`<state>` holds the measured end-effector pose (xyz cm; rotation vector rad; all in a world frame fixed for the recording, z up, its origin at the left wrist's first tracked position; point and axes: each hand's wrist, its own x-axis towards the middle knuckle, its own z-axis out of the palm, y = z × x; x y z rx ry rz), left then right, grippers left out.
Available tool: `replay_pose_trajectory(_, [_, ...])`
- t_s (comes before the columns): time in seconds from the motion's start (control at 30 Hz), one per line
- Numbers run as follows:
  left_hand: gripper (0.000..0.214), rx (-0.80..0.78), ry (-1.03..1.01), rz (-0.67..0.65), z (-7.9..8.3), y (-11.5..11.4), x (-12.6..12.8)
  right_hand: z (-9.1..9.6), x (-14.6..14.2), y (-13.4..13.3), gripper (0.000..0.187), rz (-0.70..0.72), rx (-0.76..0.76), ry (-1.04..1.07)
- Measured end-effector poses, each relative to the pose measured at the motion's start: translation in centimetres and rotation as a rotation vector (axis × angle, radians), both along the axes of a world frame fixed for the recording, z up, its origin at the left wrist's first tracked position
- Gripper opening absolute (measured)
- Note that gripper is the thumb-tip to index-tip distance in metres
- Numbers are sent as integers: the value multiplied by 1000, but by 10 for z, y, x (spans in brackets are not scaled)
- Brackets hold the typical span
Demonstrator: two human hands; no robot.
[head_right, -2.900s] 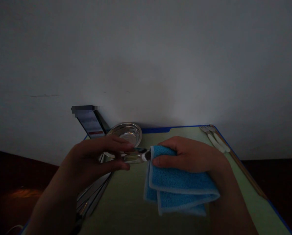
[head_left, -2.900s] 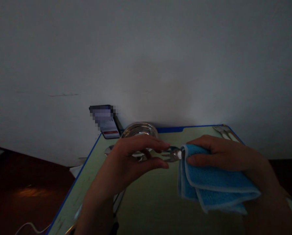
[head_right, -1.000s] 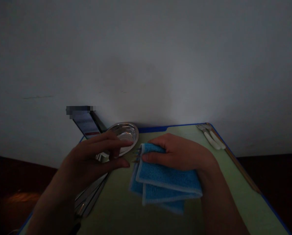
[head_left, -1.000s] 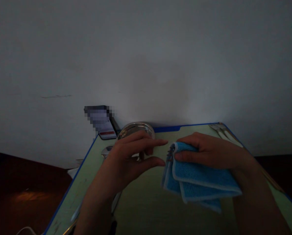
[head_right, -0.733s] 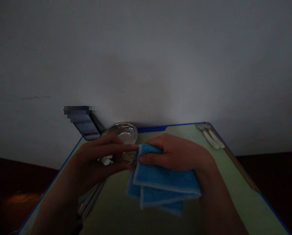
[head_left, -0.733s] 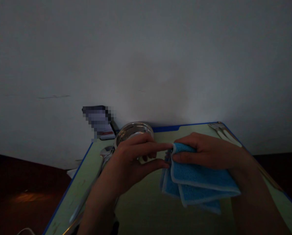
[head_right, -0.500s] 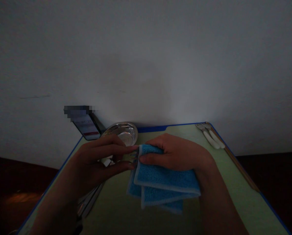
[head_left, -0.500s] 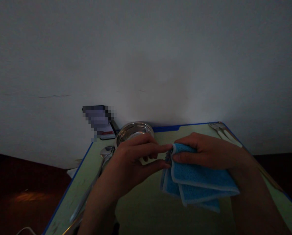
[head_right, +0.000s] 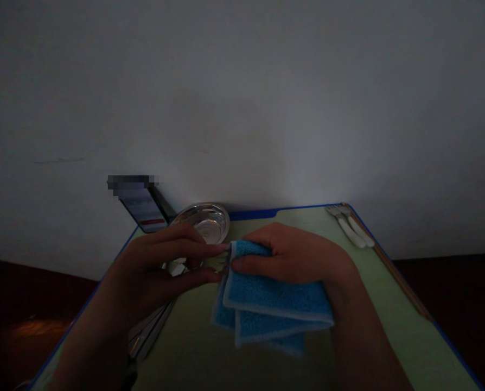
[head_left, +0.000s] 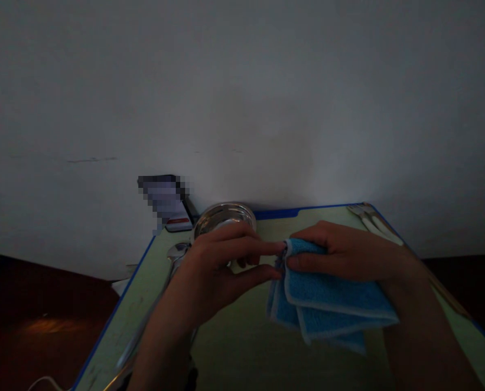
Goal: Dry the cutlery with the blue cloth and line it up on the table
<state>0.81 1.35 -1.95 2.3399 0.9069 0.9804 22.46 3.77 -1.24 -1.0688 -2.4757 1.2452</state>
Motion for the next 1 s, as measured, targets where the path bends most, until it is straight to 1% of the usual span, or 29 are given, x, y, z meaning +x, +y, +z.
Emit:
replay_pose_trajectory(0.2, [27,1,-52,-31,1,0,2,2,0,-1,39,-15,-18,-16])
replay_pose_trajectory(0.3, [27,-8,-61,-30,2,0,2,2,0,-2,38,-18,3,-3])
replay_pose_trajectory(0.43, [27,-19,-68,-32,2,0,4,3,-1,-2,36,12,-6,5])
replay_pose_trajectory(0.73, [26,-26,-75,-34,4,-2,8,3,0,-2,38,-17,26,0])
replay_pose_trajectory(0.9, [28,-21,-80,-35,5,-1,8,1,0,-1,30,0,-21,51])
replay_pose_trajectory(1.0, [34,-46,-71,-24,4,0,7,1,0,-1,25,3,-56,83])
